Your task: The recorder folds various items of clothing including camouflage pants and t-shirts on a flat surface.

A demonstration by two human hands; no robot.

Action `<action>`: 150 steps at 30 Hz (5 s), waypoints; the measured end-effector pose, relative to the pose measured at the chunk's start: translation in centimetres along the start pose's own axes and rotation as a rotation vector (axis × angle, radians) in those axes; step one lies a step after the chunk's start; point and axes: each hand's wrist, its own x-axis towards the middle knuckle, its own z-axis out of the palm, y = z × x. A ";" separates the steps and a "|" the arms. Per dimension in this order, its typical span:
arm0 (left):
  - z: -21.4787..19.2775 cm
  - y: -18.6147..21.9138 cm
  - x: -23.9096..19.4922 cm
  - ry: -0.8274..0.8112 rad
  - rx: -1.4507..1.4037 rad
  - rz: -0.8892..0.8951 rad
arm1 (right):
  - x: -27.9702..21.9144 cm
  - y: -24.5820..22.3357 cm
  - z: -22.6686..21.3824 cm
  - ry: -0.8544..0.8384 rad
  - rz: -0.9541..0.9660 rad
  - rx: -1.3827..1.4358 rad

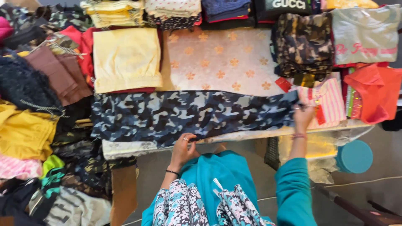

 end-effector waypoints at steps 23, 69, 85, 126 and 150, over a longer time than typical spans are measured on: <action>-1.3 -12.0 -5.0 0.623 0.160 -0.612 | 0.1 1.4 -3.5 0.062 -0.238 -0.255; 2.6 -8.7 -4.4 0.825 -0.520 -0.637 | 0.2 -5.3 -8.2 -0.474 0.184 0.155; 2.0 -11.8 5.1 0.661 -0.123 -0.481 | -0.2 -5.4 -8.1 -0.246 0.182 0.161; 4.4 -14.7 4.9 0.369 0.005 -0.396 | -3.9 -7.3 6.5 -0.546 0.249 0.081; 11.1 -10.2 5.5 0.039 -0.389 -0.403 | -1.6 -12.3 7.9 -0.514 0.244 0.394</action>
